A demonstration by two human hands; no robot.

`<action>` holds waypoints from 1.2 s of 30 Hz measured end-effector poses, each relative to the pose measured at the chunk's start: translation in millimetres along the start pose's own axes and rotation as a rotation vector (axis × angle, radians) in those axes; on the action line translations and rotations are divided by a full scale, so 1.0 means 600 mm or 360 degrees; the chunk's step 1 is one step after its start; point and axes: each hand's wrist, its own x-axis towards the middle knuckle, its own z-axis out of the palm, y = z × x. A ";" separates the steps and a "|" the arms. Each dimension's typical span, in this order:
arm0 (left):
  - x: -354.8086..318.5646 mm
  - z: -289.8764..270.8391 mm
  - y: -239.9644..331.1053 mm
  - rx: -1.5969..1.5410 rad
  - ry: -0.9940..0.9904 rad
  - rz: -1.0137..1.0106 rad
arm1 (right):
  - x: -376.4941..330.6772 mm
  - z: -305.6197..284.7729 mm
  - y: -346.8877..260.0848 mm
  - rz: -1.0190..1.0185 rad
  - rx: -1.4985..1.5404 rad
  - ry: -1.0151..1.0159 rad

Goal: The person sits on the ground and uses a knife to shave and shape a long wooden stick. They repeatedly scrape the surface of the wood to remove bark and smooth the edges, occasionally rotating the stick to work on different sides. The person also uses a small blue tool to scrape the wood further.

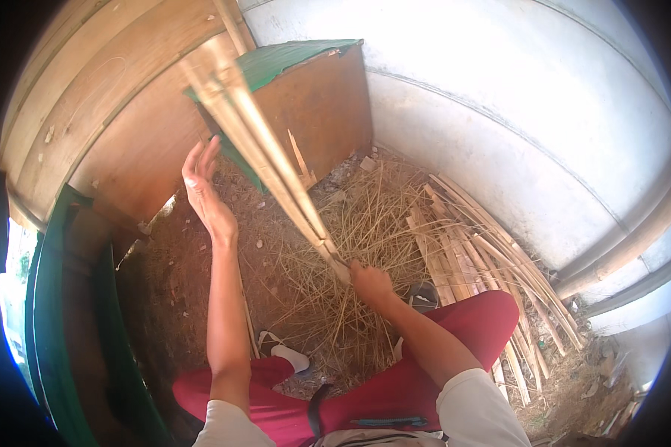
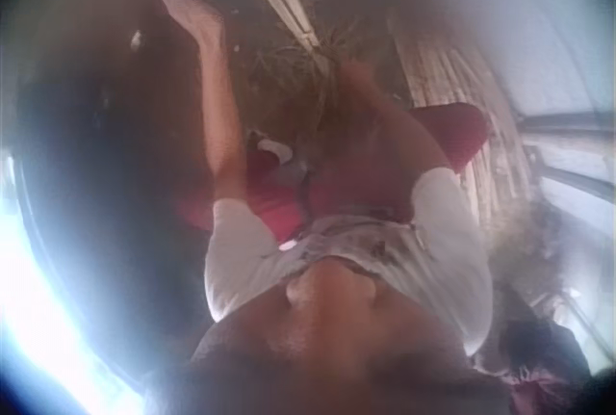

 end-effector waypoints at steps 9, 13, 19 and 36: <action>-0.361 0.133 -0.430 0.0733 -0.0958 -0.0241 | -0.002 0.038 0.049 -0.0034 -0.0017 -0.0236; -0.357 0.110 -0.456 0.0723 -0.1208 -0.0638 | 0.027 0.060 0.039 -0.0010 0.0121 -0.0109; -0.368 0.181 -0.393 0.1315 -0.1957 -0.0168 | 0.032 0.035 0.077 -0.0042 0.0161 0.0016; -0.003 -0.048 0.076 -0.0552 -0.0418 -0.0427 | 0.008 0.078 0.013 -0.0319 0.0040 0.0346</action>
